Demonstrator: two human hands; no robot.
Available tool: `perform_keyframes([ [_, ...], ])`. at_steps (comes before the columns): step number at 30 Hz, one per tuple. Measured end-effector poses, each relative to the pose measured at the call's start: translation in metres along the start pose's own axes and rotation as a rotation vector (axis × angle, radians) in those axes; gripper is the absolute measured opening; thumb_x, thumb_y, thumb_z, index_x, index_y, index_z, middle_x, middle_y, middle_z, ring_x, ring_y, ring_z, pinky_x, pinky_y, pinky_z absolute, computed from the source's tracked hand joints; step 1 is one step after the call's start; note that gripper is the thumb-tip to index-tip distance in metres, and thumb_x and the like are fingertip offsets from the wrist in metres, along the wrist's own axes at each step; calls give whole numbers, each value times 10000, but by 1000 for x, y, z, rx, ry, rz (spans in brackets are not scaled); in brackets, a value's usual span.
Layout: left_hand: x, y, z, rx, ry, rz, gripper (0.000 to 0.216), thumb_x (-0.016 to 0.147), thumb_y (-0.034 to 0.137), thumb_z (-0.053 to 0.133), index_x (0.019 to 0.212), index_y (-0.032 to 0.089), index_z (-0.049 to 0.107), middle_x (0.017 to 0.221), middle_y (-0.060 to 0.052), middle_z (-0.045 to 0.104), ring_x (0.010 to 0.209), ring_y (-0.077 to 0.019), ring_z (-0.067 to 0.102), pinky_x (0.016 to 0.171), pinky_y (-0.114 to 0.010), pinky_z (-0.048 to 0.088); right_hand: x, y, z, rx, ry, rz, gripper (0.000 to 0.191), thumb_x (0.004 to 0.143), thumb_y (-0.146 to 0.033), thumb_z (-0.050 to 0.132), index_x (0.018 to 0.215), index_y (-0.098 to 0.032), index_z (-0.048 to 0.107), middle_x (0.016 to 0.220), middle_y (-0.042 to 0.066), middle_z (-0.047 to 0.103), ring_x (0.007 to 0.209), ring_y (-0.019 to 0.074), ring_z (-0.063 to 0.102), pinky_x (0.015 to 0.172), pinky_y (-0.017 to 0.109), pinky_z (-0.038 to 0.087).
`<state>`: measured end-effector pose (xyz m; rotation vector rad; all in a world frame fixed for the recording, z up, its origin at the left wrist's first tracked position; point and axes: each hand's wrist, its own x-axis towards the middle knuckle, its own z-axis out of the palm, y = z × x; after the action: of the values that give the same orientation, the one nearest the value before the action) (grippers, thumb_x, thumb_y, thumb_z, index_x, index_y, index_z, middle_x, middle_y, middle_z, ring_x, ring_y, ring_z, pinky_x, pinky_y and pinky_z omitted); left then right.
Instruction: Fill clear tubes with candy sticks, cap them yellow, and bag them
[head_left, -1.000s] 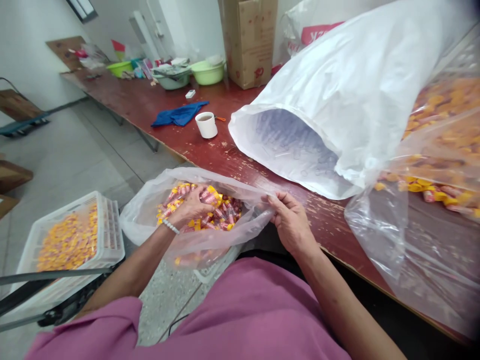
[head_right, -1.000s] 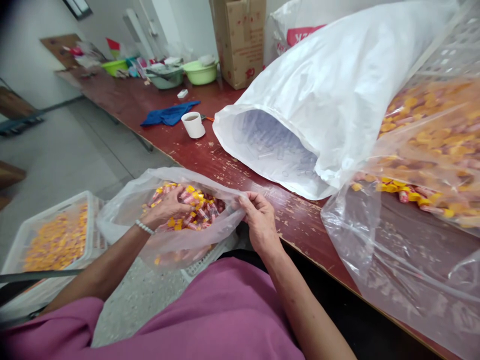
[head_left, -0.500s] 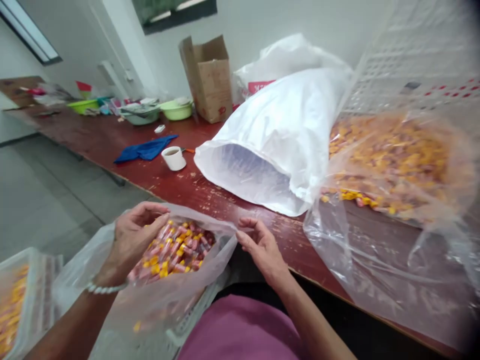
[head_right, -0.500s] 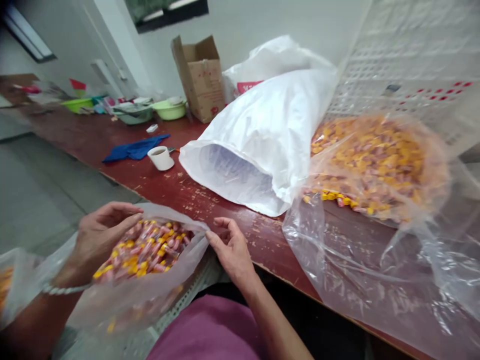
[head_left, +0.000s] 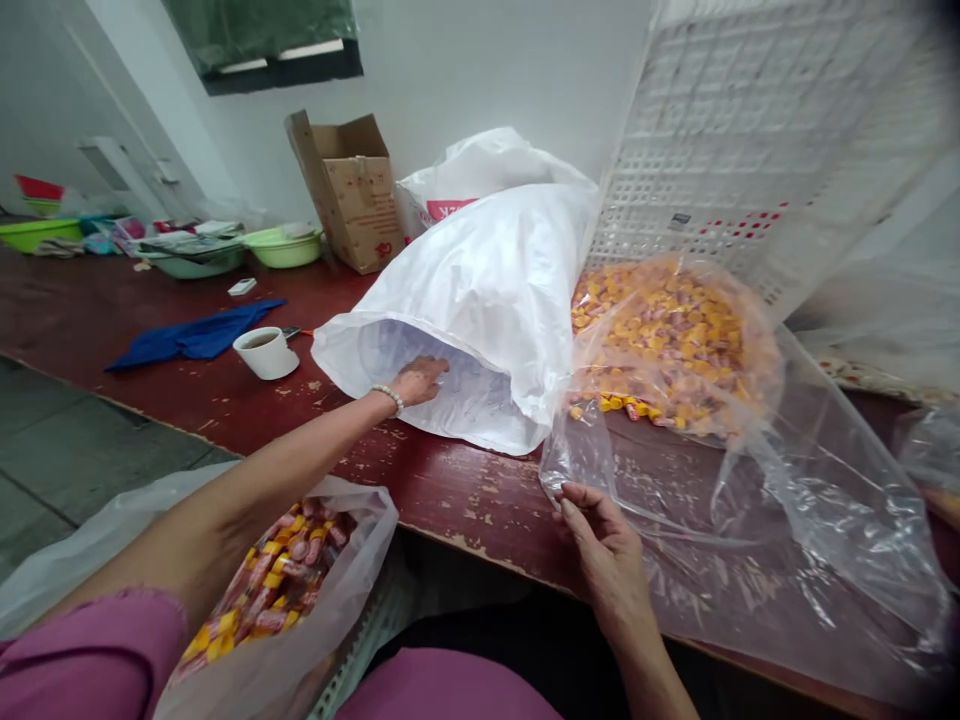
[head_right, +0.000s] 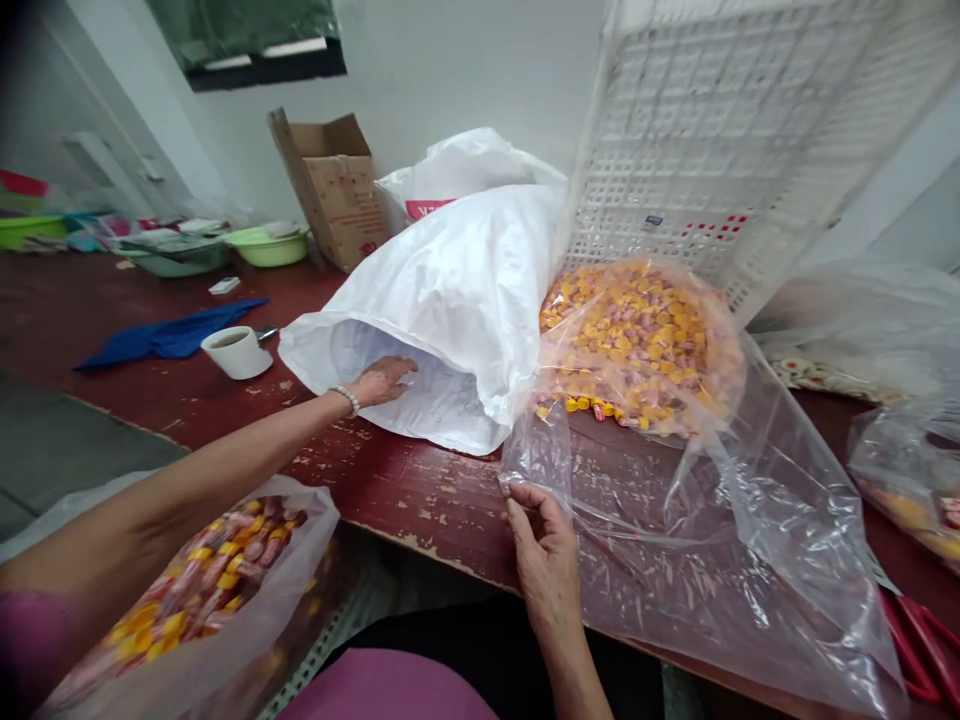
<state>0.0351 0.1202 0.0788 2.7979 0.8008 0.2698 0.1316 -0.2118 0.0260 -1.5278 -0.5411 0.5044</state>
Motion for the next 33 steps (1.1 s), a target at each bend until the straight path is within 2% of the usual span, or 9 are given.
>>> perform_keyframes([
  [5,9,-20,21,-22,-93,-39,475,621,53,545,1080,158,602,886,-94,654,904,-265,593,833,-344,410,12,-9,17,-259,-71,-248,167,859,-312,525,933,-213,637,900,44,679,815,185,631,745,315,499],
  [10,6,-30,20,-110,-100,-99,375,594,120,584,963,178,616,709,-14,608,723,-199,579,705,-286,417,72,-23,89,-501,-238,-621,331,848,-61,393,1076,-142,619,1053,99,659,994,176,600,876,295,474],
  [13,2,-31,18,-213,-69,-130,301,612,189,608,912,180,593,707,4,603,643,-156,555,610,-254,414,106,-19,131,-840,-279,-593,363,861,-78,418,1186,-122,574,1313,142,525,1131,221,516,918,347,454],
  [16,-3,-30,20,-341,-41,-147,347,639,236,611,974,168,549,789,-10,640,634,-134,565,563,-232,425,122,-7,153,-971,-290,-538,249,889,-216,480,1039,-114,651,1293,161,529,1146,289,465,864,393,463],
  [18,-7,-30,25,-420,-37,-145,433,631,222,620,1046,154,514,831,-25,659,655,-131,585,569,-228,446,125,0,155,-985,-301,-514,212,884,-224,496,912,-120,678,1143,159,605,1130,300,449,841,387,460],
  [21,-14,-30,33,-487,-45,-128,413,598,159,614,1002,128,538,796,-29,657,671,-133,597,584,-227,464,123,5,150,-999,-293,-474,224,877,-113,444,891,-137,667,1009,149,621,1054,279,460,813,374,447],
  [25,-16,-30,35,-453,20,-91,276,635,130,538,907,129,583,765,-25,609,688,-140,569,607,-239,460,117,4,142,-942,-266,-435,301,851,-31,387,998,-127,632,1130,177,562,1028,273,462,822,387,437],
  [29,2,-27,28,-315,124,-20,338,640,56,458,934,145,600,814,-37,547,752,-162,529,718,-290,446,109,8,138,-790,-270,-404,419,770,36,401,1119,-99,590,1155,191,555,1055,278,475,908,435,411],
  [33,28,-22,32,-188,82,94,414,601,-19,444,908,163,654,945,-77,526,857,-199,531,796,-324,423,108,17,130,-548,-258,-350,500,708,20,450,1175,-121,560,1101,151,595,1043,250,529,958,450,407],
])
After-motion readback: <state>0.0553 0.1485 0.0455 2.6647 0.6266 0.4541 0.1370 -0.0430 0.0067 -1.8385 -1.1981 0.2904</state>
